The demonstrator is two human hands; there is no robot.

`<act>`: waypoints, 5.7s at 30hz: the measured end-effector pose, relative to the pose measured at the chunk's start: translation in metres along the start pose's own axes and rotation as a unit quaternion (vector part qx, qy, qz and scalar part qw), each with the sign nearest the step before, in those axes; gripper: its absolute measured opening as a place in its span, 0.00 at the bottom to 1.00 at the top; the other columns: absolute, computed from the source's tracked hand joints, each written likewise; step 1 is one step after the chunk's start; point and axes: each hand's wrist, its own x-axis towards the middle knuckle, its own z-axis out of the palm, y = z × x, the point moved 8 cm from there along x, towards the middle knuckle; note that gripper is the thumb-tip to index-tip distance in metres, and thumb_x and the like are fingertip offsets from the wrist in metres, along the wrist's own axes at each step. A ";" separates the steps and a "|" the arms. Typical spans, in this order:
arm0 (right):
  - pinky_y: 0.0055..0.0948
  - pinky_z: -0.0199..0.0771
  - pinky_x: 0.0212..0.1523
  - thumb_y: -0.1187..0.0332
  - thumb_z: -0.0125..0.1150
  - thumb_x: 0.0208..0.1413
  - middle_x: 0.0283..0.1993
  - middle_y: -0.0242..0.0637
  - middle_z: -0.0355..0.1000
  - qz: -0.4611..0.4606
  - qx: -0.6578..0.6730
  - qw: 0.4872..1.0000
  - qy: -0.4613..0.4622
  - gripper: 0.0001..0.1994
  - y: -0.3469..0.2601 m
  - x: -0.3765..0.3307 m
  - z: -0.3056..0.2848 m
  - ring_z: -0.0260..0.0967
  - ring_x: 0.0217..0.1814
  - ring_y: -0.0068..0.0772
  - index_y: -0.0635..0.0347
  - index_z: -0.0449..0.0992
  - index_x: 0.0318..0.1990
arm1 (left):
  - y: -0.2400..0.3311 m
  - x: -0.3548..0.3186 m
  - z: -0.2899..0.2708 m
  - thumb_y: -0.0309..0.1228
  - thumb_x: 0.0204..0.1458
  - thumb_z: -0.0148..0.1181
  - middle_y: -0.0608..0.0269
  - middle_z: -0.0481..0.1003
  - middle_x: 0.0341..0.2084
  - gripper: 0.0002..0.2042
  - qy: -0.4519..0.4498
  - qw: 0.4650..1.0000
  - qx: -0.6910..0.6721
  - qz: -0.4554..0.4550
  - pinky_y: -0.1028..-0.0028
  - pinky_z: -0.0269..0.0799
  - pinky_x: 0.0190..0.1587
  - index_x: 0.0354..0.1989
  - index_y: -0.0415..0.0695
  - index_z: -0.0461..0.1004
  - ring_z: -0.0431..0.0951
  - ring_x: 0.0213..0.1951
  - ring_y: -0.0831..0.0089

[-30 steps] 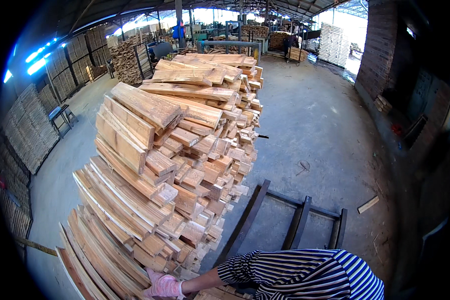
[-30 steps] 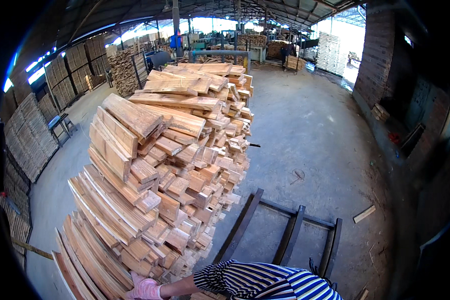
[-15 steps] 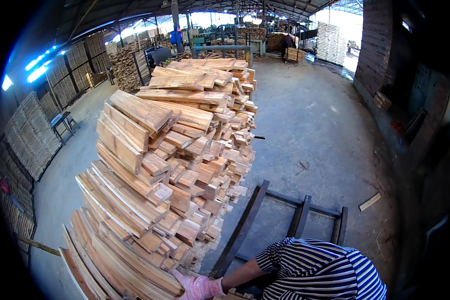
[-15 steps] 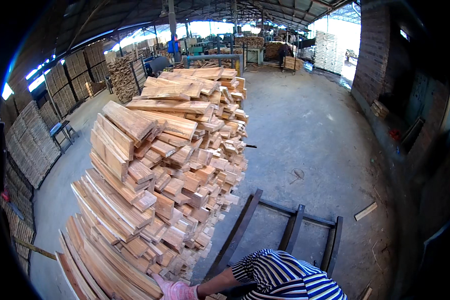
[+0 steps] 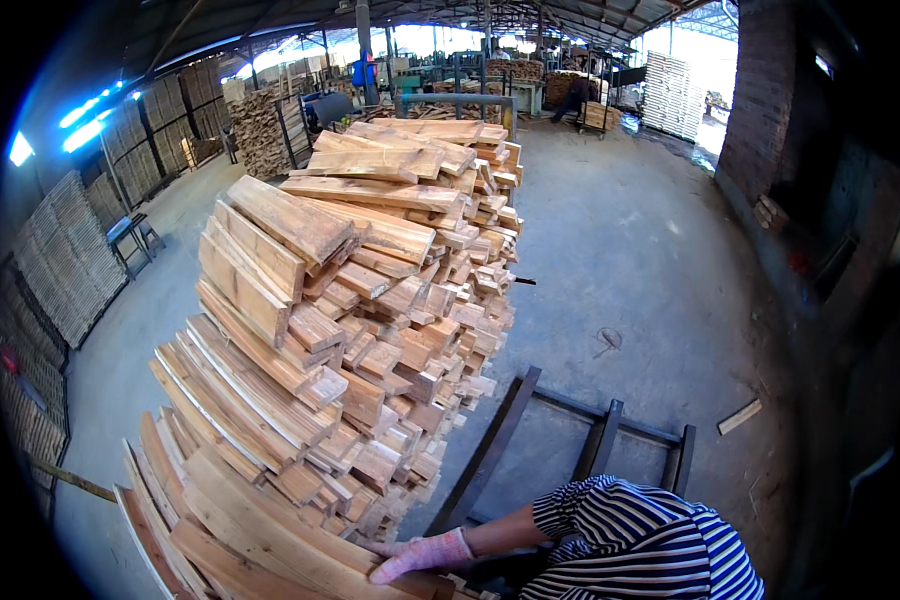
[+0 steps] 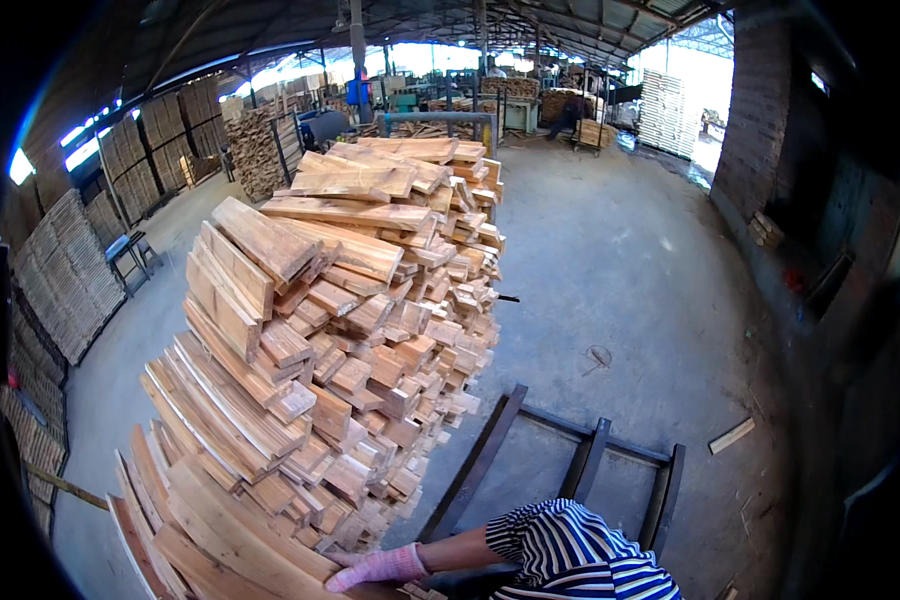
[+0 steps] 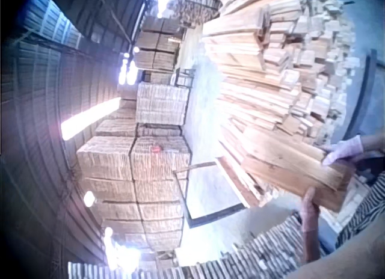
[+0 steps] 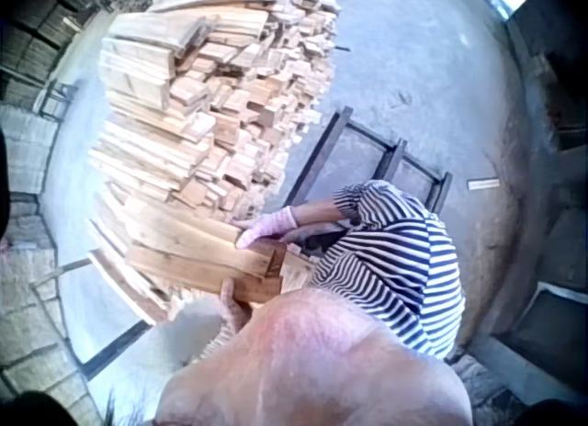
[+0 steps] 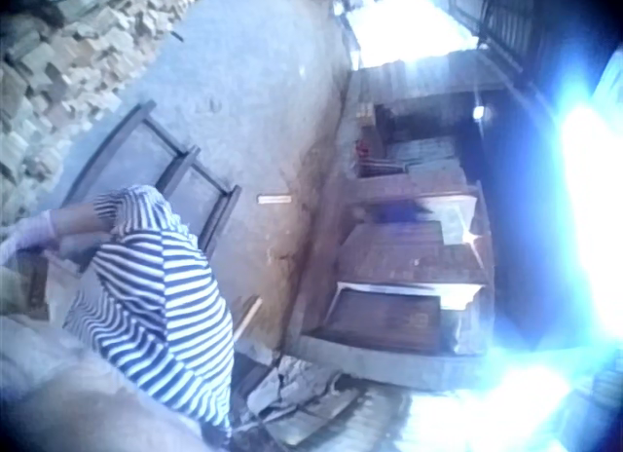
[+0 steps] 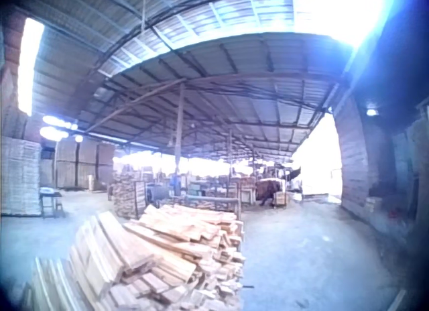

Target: The person repeatedly picks up wooden planks from a large pile and places them onto a metal frame table. They handle the planks one by one or in small groups, arranging them on the table surface. The task continues with the person moving back and forth between the pile and the table.

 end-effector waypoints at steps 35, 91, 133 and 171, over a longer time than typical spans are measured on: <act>0.33 0.63 0.67 0.59 0.77 0.48 0.65 0.40 0.67 0.041 -0.249 0.967 -0.042 0.51 0.069 -0.047 0.007 0.64 0.66 0.30 0.62 0.48 0.74 | -0.135 -0.129 0.031 0.39 0.54 0.69 0.59 0.77 0.50 0.29 0.065 0.951 -0.278 0.118 0.65 0.75 0.55 0.61 0.38 0.69 0.78 0.50 0.65; 0.38 0.66 0.64 0.38 0.67 0.50 0.63 0.58 0.69 0.292 -0.717 0.581 -0.252 0.46 0.802 0.070 -0.086 0.67 0.66 0.52 0.62 0.63 0.68 | -0.987 -0.398 -0.096 0.43 0.56 0.66 0.60 0.75 0.56 0.30 0.621 0.617 -0.484 0.009 0.67 0.63 0.65 0.63 0.37 0.70 0.73 0.59 0.67; 0.40 0.65 0.66 0.52 0.60 0.61 0.69 0.51 0.65 0.242 -0.753 0.487 -0.371 0.40 0.999 -0.180 -0.018 0.67 0.67 0.49 0.52 0.50 0.76 | -1.044 -0.567 -0.143 0.26 0.40 0.78 0.43 0.62 0.68 0.57 0.679 0.682 -0.183 -0.200 0.68 0.60 0.69 0.76 0.41 0.41 0.65 0.67 0.56; 0.53 0.65 0.62 0.50 0.72 0.49 0.66 0.62 0.60 -0.072 -0.923 0.332 -0.180 0.44 0.824 0.018 -0.027 0.62 0.63 0.63 0.41 0.57 0.73 | -1.067 -0.538 -0.147 0.40 0.50 0.75 0.63 0.76 0.39 0.27 0.640 0.649 -0.353 -0.211 0.73 0.74 0.42 0.49 0.38 0.65 0.75 0.38 0.75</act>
